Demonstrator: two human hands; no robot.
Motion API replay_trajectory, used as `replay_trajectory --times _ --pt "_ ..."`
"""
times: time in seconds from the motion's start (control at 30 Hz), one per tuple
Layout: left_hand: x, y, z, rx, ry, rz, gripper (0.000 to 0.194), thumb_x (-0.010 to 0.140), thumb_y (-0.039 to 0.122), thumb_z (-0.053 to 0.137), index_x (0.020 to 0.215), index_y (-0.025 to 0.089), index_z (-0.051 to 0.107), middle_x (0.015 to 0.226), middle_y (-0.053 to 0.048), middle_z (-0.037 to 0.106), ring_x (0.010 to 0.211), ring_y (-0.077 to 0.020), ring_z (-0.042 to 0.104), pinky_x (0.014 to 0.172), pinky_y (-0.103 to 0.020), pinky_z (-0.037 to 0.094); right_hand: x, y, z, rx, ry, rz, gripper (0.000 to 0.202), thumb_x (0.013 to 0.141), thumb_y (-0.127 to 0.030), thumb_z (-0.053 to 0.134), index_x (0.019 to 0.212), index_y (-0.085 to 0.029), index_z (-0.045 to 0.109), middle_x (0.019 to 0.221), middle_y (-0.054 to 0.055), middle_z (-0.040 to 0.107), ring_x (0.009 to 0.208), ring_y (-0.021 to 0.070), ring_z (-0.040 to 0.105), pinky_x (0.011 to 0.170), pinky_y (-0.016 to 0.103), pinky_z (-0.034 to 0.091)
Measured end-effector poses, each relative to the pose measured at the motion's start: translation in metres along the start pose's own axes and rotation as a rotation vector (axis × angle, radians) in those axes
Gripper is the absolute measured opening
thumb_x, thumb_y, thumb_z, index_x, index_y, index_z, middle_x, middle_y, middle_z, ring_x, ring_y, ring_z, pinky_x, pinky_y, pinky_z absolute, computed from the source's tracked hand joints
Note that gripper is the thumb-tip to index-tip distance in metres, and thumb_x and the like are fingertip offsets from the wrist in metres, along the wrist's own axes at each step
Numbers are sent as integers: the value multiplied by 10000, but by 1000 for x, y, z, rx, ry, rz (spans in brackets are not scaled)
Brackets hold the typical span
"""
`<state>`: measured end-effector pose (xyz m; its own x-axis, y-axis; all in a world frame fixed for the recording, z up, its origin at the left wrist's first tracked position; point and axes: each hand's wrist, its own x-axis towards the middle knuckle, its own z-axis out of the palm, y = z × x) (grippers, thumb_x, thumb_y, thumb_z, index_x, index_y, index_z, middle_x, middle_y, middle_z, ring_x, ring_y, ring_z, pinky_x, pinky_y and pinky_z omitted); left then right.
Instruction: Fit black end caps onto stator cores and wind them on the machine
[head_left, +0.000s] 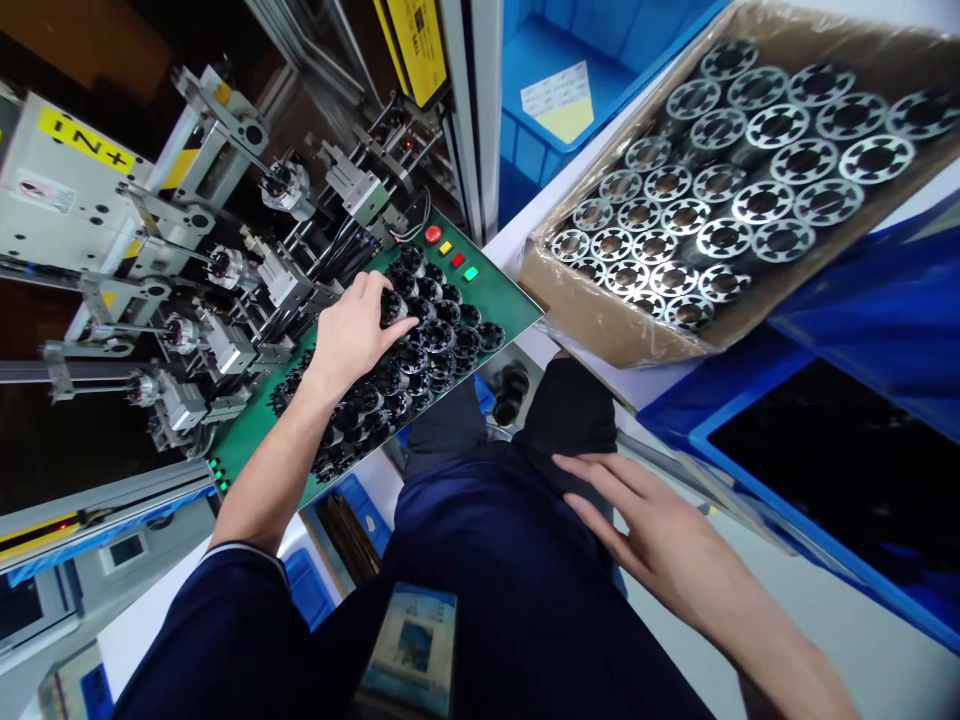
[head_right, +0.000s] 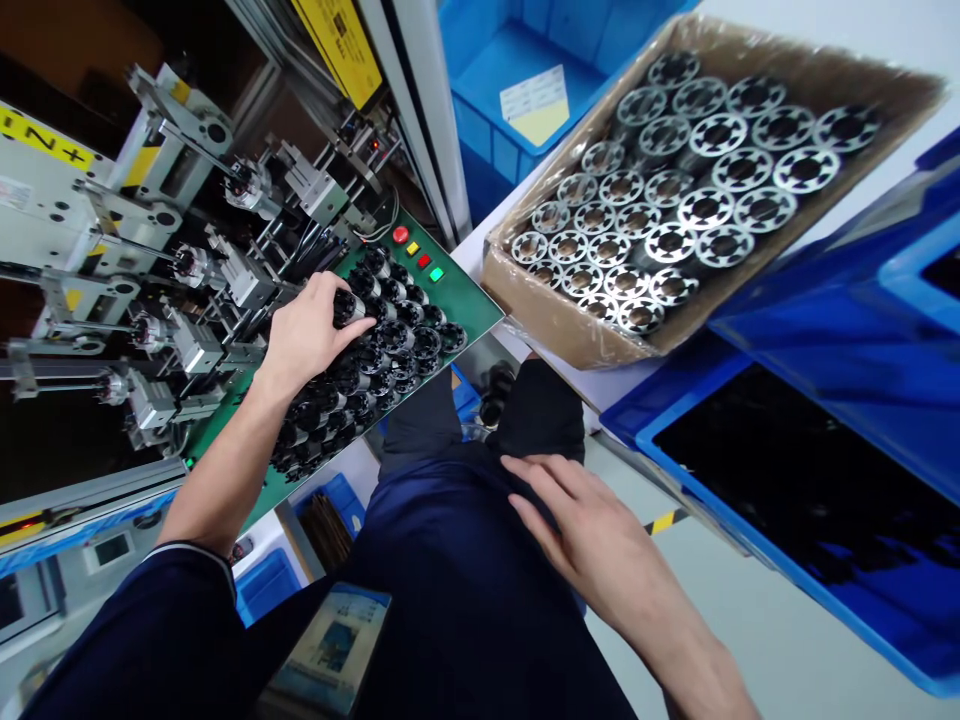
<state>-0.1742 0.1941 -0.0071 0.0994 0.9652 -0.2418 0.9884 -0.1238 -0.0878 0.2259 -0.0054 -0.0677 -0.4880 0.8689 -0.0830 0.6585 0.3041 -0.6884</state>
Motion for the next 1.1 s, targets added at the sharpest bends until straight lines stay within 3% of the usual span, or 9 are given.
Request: replay_trajectory --times 0.17,0.33,0.47,0.57,0.67,0.77,0.9,1.0,1.1 --pt "1 11 2 6 3 -50 607 1235 668 664 1587 174 658 1606 -213 771 1453 -403 788 1144 -457 698 -4 -4 13 59 -73 16 431 1311 -507 526 1598 -299 771 1390 133 886 1171 313 937 994 489 804" --pt "-4 -1 1 -94 37 -18 720 1171 781 673 1614 214 673 1659 -216 748 1522 -421 748 1199 -494 702 -5 -13 10 143 -192 52 405 1278 -429 597 1625 -316 772 1442 125 884 1240 324 929 1090 561 802" --pt "-20 -3 -24 -168 130 -108 825 1076 838 628 1670 268 697 1667 -220 751 1543 -500 746 1270 -656 675 -9 -4 -54 210 -170 117 410 1261 -442 651 1637 -338 776 1493 117 877 1299 290 911 1130 480 781" --pt "-25 15 -54 -271 211 -129 857 1028 896 537 1738 433 667 1664 -109 772 1603 -581 685 1288 -844 595 -11 14 -128 91 125 214 384 1242 -466 700 1574 -307 810 1415 118 889 1217 285 904 1083 441 762" --pt "-13 56 -80 -402 258 33 768 968 969 531 1624 598 679 1553 -7 784 1504 -547 737 1316 -832 600 -6 42 -196 -183 458 355 351 1186 -461 763 1464 -264 849 1293 125 884 1015 289 867 979 463 745" --pt "23 121 -91 -416 302 273 709 1007 901 607 1496 410 759 1465 -73 796 1277 -454 826 1183 -719 702 12 82 -239 -431 544 507 407 1098 -392 809 1468 -225 838 1353 175 835 1057 353 833 1029 565 728" --pt "92 219 -78 -374 127 571 628 1044 541 872 1588 271 715 1569 -157 780 1326 -420 827 1178 -598 706 39 129 -252 -595 394 655 624 1013 -336 865 1606 -165 771 1567 271 724 1395 513 720 1221 740 645" --pt "135 282 -58 -274 -65 654 700 1096 419 841 1727 217 616 1664 -225 718 1453 -452 790 1221 -564 670 49 142 -248 -585 387 607 648 1013 -271 822 1650 -189 729 1613 244 685 1467 492 664 1277 726 622" --pt "161 326 -41 -210 -173 647 785 1091 387 846 1788 180 551 1655 -272 702 1476 -472 781 1219 -528 651 54 141 -246 -555 438 493 573 1060 -212 709 1632 -192 732 1613 227 683 1492 452 649 1338 678 585"
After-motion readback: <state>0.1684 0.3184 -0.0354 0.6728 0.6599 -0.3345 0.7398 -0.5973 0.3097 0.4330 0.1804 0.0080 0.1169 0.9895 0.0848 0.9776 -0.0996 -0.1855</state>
